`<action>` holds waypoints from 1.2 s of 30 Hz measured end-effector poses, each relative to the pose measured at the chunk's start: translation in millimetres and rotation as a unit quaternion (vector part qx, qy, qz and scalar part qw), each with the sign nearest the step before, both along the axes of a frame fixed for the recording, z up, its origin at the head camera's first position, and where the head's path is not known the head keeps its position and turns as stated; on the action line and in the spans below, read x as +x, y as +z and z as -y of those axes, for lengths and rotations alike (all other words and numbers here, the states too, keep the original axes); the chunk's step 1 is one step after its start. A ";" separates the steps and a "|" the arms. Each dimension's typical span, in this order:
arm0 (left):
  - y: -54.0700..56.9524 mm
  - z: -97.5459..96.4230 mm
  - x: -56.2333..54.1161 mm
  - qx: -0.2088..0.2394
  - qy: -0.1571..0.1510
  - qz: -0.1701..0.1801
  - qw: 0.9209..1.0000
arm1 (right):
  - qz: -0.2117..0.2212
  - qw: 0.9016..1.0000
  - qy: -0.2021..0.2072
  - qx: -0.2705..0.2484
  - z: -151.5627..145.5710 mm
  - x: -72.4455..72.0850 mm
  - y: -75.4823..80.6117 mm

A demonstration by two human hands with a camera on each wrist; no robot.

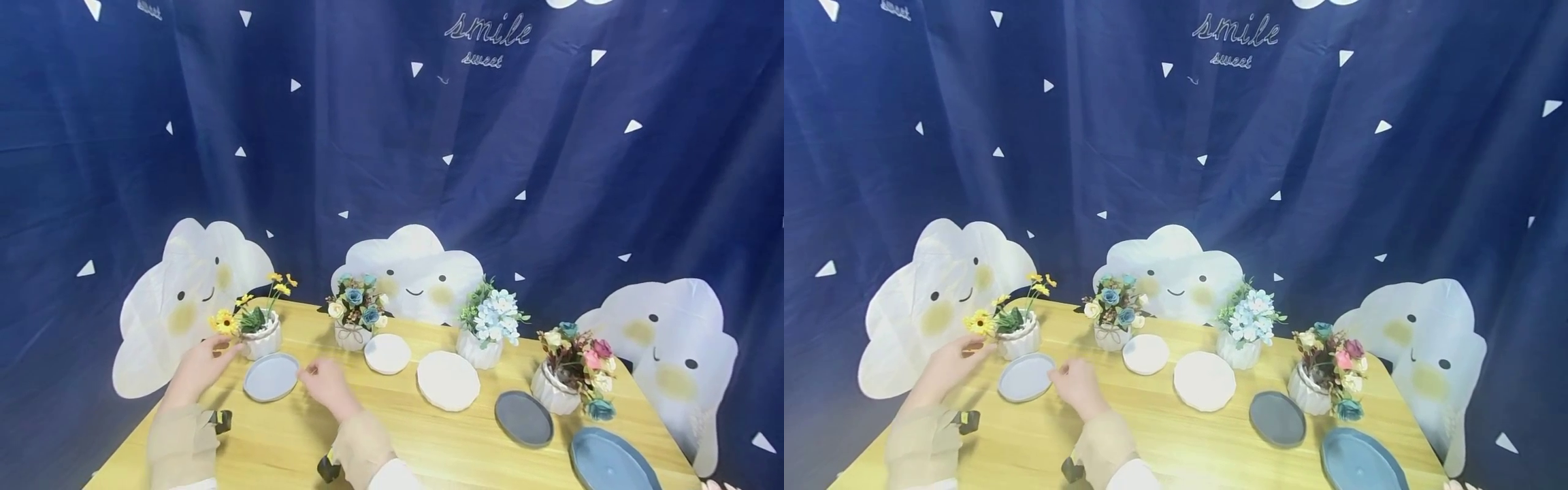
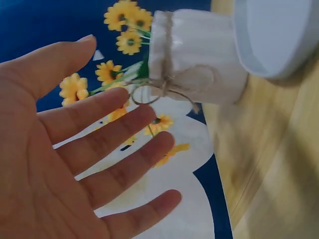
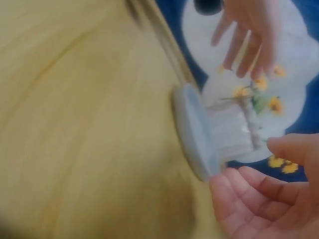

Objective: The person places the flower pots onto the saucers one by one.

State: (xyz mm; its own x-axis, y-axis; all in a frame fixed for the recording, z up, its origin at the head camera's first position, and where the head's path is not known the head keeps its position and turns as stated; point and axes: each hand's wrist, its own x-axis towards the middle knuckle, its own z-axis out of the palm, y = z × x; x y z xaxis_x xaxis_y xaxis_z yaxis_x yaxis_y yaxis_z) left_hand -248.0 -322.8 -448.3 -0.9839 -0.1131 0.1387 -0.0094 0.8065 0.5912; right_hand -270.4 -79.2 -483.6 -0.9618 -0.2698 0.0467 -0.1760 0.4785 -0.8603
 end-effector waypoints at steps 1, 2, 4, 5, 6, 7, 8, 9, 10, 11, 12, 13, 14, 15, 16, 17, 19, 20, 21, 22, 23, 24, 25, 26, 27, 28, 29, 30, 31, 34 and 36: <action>-1.0 1.5 -3.6 -0.005 -0.009 0.003 1.000 | 0.022 1.000 0.003 -0.019 2.2 -0.8 -3.5; -2.0 3.3 -7.4 -0.011 -0.020 0.005 1.000 | 0.039 0.999 0.004 -0.034 4.0 -1.0 -6.6; -3.4 6.2 -15.1 -0.029 -0.040 0.006 0.999 | 0.069 0.996 0.001 -0.053 7.3 -0.8 -13.2; -4.1 7.3 -18.6 -0.032 -0.049 0.010 0.998 | 0.078 0.995 -0.001 -0.058 8.5 -0.3 -15.7; -4.8 8.1 -21.8 -0.035 -0.056 0.016 0.998 | 0.080 0.995 -0.005 -0.057 9.8 0.1 -18.3; -5.1 8.8 -24.8 -0.037 -0.063 0.020 0.997 | 0.080 0.995 -0.008 -0.052 10.9 0.7 -20.1; -5.4 9.6 -27.6 -0.039 -0.068 0.024 0.997 | 0.077 0.996 -0.013 -0.047 12.0 1.5 -21.8; -5.7 10.0 -30.0 -0.037 -0.071 0.029 0.996 | 0.078 0.996 -0.016 -0.046 13.3 2.0 -23.6; -6.3 10.6 -32.1 -0.033 -0.073 0.033 0.996 | 0.077 0.996 -0.019 -0.045 14.6 2.5 -25.0; -6.7 11.0 -33.7 -0.026 -0.074 0.036 0.996 | 0.074 0.996 -0.023 -0.045 16.2 2.8 -26.1; -7.5 11.3 -35.3 -0.022 -0.073 0.037 0.996 | 0.067 0.997 -0.026 -0.039 17.8 3.1 -27.4; -8.4 11.6 -36.6 -0.016 -0.073 0.038 0.996 | 0.060 0.997 -0.031 -0.034 19.5 3.4 -28.2; -9.4 11.8 -38.0 -0.013 -0.070 0.041 0.997 | 0.052 0.998 -0.034 -0.027 21.0 3.8 -28.7; -10.5 11.9 -39.5 -0.012 -0.070 0.042 0.997 | 0.046 0.998 -0.039 -0.022 22.7 4.0 -29.2; -11.8 11.8 -41.2 -0.009 -0.068 0.042 0.997 | 0.037 0.998 -0.043 -0.011 24.1 4.2 -29.4; -12.9 11.5 -42.8 -0.006 -0.067 0.042 0.997 | 0.030 0.998 -0.048 -0.002 25.5 4.3 -29.5; -15.1 10.6 -46.2 -0.004 -0.057 0.047 0.997 | 0.021 0.998 -0.055 0.017 27.9 4.5 -29.4; -16.2 10.2 -48.1 -0.005 -0.053 0.048 0.997 | 0.019 0.998 -0.057 0.025 28.8 4.5 -29.0; -17.8 9.8 -50.0 -0.003 -0.049 0.048 0.998 | 0.020 0.998 -0.059 0.032 29.8 4.2 -28.8; -19.8 9.5 -51.7 -0.002 -0.041 0.050 0.998 | 0.019 0.997 -0.059 0.039 30.8 3.9 -28.4; -21.9 9.3 -53.5 -0.005 -0.033 0.052 0.998 | 0.017 0.997 -0.059 0.048 31.7 3.6 -27.6; -24.4 9.4 -55.4 -0.010 -0.024 0.055 0.998 | 0.016 0.996 -0.059 0.057 32.6 3.1 -27.0; -27.1 9.5 -57.4 -0.013 -0.018 0.056 0.998 | 0.014 0.996 -0.057 0.066 33.5 2.5 -26.5; -29.8 9.6 -59.9 -0.017 -0.011 0.056 0.998 | 0.012 0.996 -0.057 0.074 34.3 1.8 -26.0; -33.1 9.5 -62.4 -0.022 -0.005 0.055 0.998 | 0.011 0.995 -0.055 0.083 35.3 0.8 -26.2; -35.6 9.5 -64.8 -0.028 0.001 0.053 0.998 | 0.010 0.994 -0.055 0.092 36.5 -0.1 -26.6; -36.6 9.1 -66.7 -0.032 0.004 0.052 0.998 | 0.009 0.993 -0.054 0.105 38.1 -1.5 -27.3; -37.7 9.1 -68.6 -0.037 0.007 0.053 0.998 | 0.009 0.992 -0.055 0.116 39.4 -2.2 -28.2; -38.1 8.6 -70.4 -0.040 0.010 0.051 0.998 | 0.012 0.991 -0.055 0.124 40.8 -2.8 -28.8; -35.1 6.4 -74.5 -0.042 0.017 0.055 0.997 | 0.011 0.986 -0.058 0.158 43.2 -2.6 -28.1; -31.5 5.0 -77.3 -0.042 0.016 0.064 0.997 | 0.008 0.983 -0.059 0.172 43.1 -1.0 -25.1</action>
